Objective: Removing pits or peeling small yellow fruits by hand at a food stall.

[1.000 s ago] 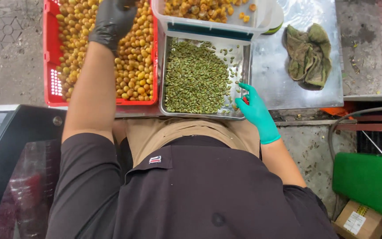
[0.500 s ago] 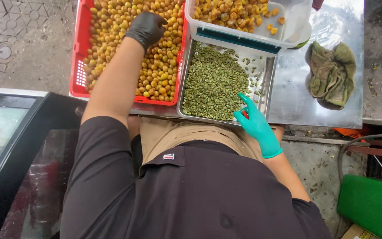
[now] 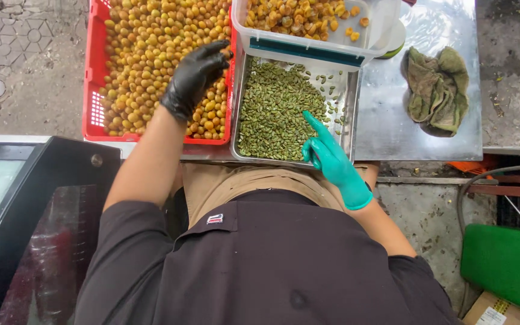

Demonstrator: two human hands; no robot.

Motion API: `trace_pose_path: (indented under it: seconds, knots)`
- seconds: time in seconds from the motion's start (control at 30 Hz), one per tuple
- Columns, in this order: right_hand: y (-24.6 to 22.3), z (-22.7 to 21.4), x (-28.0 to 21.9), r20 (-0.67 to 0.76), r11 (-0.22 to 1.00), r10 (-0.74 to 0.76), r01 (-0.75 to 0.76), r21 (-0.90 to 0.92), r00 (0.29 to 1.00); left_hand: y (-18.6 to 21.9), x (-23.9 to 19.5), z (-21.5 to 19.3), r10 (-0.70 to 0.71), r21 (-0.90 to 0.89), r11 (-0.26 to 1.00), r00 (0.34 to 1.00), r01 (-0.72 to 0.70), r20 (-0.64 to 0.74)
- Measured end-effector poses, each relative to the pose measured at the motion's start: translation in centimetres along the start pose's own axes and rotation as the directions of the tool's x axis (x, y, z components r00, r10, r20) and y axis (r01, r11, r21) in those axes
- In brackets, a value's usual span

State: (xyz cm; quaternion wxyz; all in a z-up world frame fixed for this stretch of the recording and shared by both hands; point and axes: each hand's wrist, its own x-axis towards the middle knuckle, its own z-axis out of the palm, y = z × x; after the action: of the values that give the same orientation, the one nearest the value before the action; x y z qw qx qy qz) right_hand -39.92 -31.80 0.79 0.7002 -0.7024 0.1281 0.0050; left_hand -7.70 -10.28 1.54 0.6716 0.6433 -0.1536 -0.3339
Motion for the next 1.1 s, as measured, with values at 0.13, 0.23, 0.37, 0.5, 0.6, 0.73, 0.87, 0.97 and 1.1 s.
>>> trace_pose_path:
  seconds: [0.13,0.23,0.37,0.5,0.6,0.73,0.87,0.97,1.1]
  knots:
    - [-3.9,2.5,0.8,0.087,0.973,-0.107,0.087,0.212,0.99,-5.3,-3.5,6.1,-0.006,-0.586,0.804,0.987,0.101,0.162]
    - [-6.1,3.8,1.4,0.109,0.934,-0.126,0.081,0.349,0.986,-4.7,-5.9,10.8,-0.069,-0.634,0.75,0.976,0.186,0.204]
    - [-5.8,3.7,1.7,0.118,0.903,-0.117,0.056,0.426,0.986,-6.2,-6.6,12.8,0.029,-0.63,0.767,0.974,0.124,0.226]
    - [-4.2,3.5,2.0,0.094,0.866,-0.123,0.061,0.496,0.988,-6.1,-7.1,13.6,-0.007,-0.532,0.843,0.991,0.076,0.131]
    - [-3.1,3.5,2.5,0.042,0.853,-0.111,0.073,0.516,0.993,-6.6,-7.0,14.4,0.026,-0.523,0.851,0.993,0.038,0.115]
    - [-2.3,3.0,3.1,0.016,0.844,-0.091,0.068,0.531,0.996,-7.1,-6.7,14.7,0.028,-0.49,0.871,0.995,0.023,0.098]
    - [-2.4,2.6,3.7,0.058,0.828,-0.04,0.0,0.56,0.998,-8.3,-6.1,14.1,0.103,-0.412,0.909,0.991,-0.061,0.081]
    - [-2.2,2.1,3.7,0.091,0.792,-0.004,-0.052,0.608,0.996,-7.9,-5.7,13.9,0.12,-0.348,0.934,0.987,-0.077,0.105]
    - [-2.2,1.3,2.4,0.114,0.766,-0.052,-0.034,0.642,0.992,-8.4,-5.4,13.5,0.101,-0.233,0.969,0.993,-0.084,0.06]
